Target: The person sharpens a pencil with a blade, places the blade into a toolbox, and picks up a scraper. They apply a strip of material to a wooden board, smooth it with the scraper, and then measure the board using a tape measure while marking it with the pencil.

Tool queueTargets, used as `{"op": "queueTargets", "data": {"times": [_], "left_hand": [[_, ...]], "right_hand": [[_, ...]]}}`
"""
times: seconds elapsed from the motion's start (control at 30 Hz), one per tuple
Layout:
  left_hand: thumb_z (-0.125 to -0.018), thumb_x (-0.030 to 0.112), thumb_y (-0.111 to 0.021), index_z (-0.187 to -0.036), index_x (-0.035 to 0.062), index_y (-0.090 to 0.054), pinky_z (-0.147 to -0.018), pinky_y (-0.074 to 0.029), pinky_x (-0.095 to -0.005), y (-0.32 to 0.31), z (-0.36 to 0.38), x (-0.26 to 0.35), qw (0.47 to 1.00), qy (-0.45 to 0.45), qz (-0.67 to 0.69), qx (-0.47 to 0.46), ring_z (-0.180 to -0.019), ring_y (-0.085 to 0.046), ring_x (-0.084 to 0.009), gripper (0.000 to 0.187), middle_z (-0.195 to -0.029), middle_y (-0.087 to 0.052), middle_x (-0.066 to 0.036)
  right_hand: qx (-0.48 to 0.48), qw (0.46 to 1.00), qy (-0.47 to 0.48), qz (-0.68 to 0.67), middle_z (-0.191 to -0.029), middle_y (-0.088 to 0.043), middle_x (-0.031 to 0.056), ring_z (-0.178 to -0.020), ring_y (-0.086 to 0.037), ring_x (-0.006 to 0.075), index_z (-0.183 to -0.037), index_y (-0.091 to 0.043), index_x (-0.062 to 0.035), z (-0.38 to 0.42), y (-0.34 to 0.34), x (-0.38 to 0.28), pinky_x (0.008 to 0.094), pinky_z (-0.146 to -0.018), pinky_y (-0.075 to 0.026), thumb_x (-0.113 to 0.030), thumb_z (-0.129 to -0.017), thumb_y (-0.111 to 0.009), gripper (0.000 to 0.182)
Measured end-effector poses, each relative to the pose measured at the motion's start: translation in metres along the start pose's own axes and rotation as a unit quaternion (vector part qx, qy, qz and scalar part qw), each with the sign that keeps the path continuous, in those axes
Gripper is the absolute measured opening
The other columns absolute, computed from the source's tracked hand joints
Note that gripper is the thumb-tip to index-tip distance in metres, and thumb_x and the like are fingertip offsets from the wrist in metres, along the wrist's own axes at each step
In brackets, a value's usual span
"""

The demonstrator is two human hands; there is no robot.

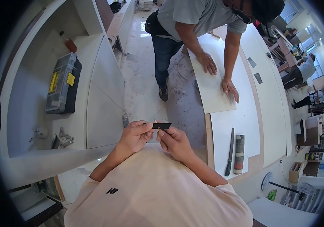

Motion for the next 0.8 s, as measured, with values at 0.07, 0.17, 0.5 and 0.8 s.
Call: {"op": "queueTargets", "data": {"times": [0.07,0.17,0.5,0.8], "left_hand": [[-0.091,0.013,-0.061,-0.083,-0.0034,-0.062,-0.063,-0.042,-0.0256,-0.002,0.002,0.0,1.0,0.004,-0.007,0.003,-0.063,-0.052,-0.0108,0.019,-0.071,-0.06,-0.006],[-0.091,0.013,-0.061,-0.082,-0.0033,-0.062,-0.062,-0.042,-0.0259,0.004,-0.002,-0.003,1.0,-0.005,-0.006,-0.008,-0.062,-0.052,-0.0111,0.019,-0.071,-0.06,-0.006],[-0.092,0.013,-0.06,-0.083,-0.0034,-0.062,-0.061,-0.042,-0.0263,0.033,-0.01,0.015,0.997,-0.051,0.056,0.006,-0.061,-0.052,-0.0117,0.019,-0.071,-0.061,-0.008],[-0.09,0.016,-0.064,-0.088,-0.0046,-0.063,-0.059,-0.04,-0.0223,0.003,0.0,-0.003,1.0,-0.009,0.001,-0.003,-0.064,-0.051,-0.0089,0.021,-0.072,-0.059,-0.005]], "right_hand": [[-0.001,1.0,0.017,0.024,-0.081,-0.056,-0.0003,-0.055,-0.044,0.0061,-0.13,-0.054,-0.006,0.0,0.0,0.001,0.0206,-0.049,-0.036,-0.01,-0.098,-0.051,0.032],[-0.004,0.999,0.022,0.042,-0.081,-0.055,-0.0004,-0.056,-0.045,0.0057,-0.131,-0.053,-0.0061,0.001,0.0,0.002,0.02,-0.049,-0.036,-0.01,-0.098,-0.051,0.033],[0.03,0.999,-0.013,0.021,-0.081,-0.055,-0.0008,-0.054,-0.044,0.0045,-0.13,-0.053,-0.003,0.002,0.002,0.003,0.0202,-0.046,-0.033,-0.009,-0.097,-0.051,0.034],[0.023,1.0,-0.006,0.018,-0.081,-0.056,-0.0009,-0.054,-0.046,0.0052,-0.122,-0.059,-0.0035,0.001,-0.005,0.0,0.0217,-0.044,-0.033,-0.01,-0.096,-0.053,0.027]]}}
Point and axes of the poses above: each hand's wrist, its own z-axis away from the middle knuckle, its own y-axis out of the back of the hand, x = y × z, the point moved 6 cm from there along -z, towards the middle knuckle
